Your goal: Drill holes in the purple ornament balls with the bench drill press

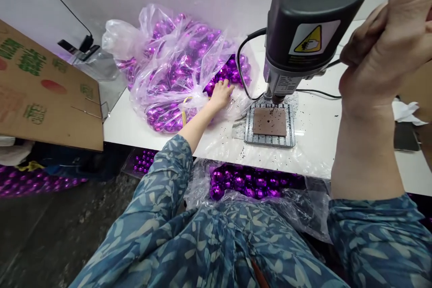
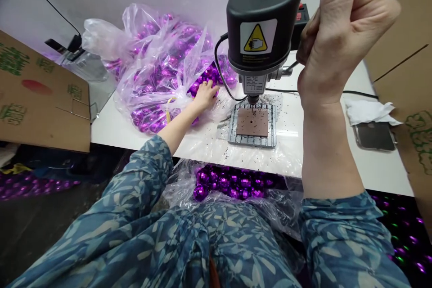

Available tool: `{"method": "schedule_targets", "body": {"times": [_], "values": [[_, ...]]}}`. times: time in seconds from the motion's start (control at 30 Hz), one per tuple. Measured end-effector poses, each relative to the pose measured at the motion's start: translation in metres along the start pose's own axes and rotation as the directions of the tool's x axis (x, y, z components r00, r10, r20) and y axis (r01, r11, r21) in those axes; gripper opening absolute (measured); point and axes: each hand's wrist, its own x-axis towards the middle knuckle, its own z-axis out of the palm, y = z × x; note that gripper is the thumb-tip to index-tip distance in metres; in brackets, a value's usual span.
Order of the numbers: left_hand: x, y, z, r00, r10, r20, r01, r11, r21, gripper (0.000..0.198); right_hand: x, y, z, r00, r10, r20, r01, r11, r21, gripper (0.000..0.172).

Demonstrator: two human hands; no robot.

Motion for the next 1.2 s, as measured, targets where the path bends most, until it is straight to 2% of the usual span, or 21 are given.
{"method": "schedule_targets", "body": {"times": [0.03,0.07,0.1,0.17,0.2,0.23,0.3,0.37,0.43,0.5,0.53,0.7,0.83,1.0,1.2], "values": [[-0.008,0.004,-0.003,0.996,-0.047,-0.071,0.035,0.985,-0.167,0.034,0.000,0.000,0.000,1.000,0.008,-0.003,-0.008,1.000,-0.013,0.071],[-0.017,0.008,-0.007,0.987,-0.111,-0.117,0.063,0.931,-0.358,0.035,0.000,0.000,0.000,1.000,0.012,-0.004,-0.012,0.999,-0.032,0.071],[-0.028,0.014,-0.012,0.977,-0.180,-0.115,0.087,0.829,-0.553,0.034,0.001,0.000,0.000,1.000,0.012,-0.003,-0.012,0.998,-0.054,0.070],[-0.053,0.028,-0.019,0.964,-0.264,0.034,0.167,0.499,-0.850,0.033,0.001,0.001,-0.001,1.000,0.010,0.002,-0.010,0.996,-0.090,0.069],[-0.066,0.037,-0.020,0.954,-0.262,0.147,0.229,0.318,-0.920,0.034,0.002,0.002,-0.002,1.000,0.009,0.001,-0.009,0.995,-0.100,0.069],[-0.079,0.045,-0.020,0.938,-0.238,0.251,0.292,0.158,-0.943,0.035,0.002,0.002,-0.002,1.000,0.011,-0.004,-0.011,0.994,-0.105,0.069],[-0.100,0.062,-0.016,0.901,-0.185,0.391,0.385,-0.068,-0.920,0.034,0.003,0.003,-0.004,1.000,0.013,0.008,-0.012,0.993,-0.114,0.069],[-0.112,0.077,-0.007,0.865,-0.166,0.473,0.439,-0.204,-0.875,0.030,0.004,0.003,-0.005,1.000,0.010,0.027,-0.007,0.992,-0.126,0.068],[-0.117,0.087,0.004,0.823,-0.169,0.543,0.489,-0.276,-0.827,0.030,0.005,0.002,-0.006,0.999,0.016,0.049,-0.008,0.989,-0.145,0.069],[-0.115,0.092,0.015,0.799,-0.188,0.572,0.514,-0.280,-0.811,0.030,0.005,0.002,-0.006,0.998,0.009,0.061,0.001,0.987,-0.163,0.070],[-0.114,0.094,0.020,0.805,-0.207,0.556,0.503,-0.259,-0.825,0.029,0.005,0.002,-0.006,0.997,0.001,0.075,0.013,0.985,-0.175,0.070],[-0.102,0.094,0.048,0.906,-0.292,0.308,0.313,-0.032,-0.949,0.037,0.001,-0.003,-0.003,0.996,-0.011,0.091,0.032,0.973,-0.227,0.068],[-0.093,0.092,0.065,0.945,-0.283,0.162,0.211,0.153,-0.965,0.040,-0.003,-0.014,0.001,0.996,0.036,0.084,-0.019,0.980,-0.200,0.067],[-0.084,0.089,0.080,0.972,-0.218,0.088,0.151,0.294,-0.944,0.045,-0.005,-0.020,0.002,0.995,0.061,0.081,-0.044,0.980,-0.193,0.055],[-0.085,0.095,0.083,0.977,-0.208,0.052,0.132,0.390,-0.912,0.049,-0.001,-0.008,0.000,0.993,0.001,0.119,0.019,0.985,-0.174,0.068]]}}
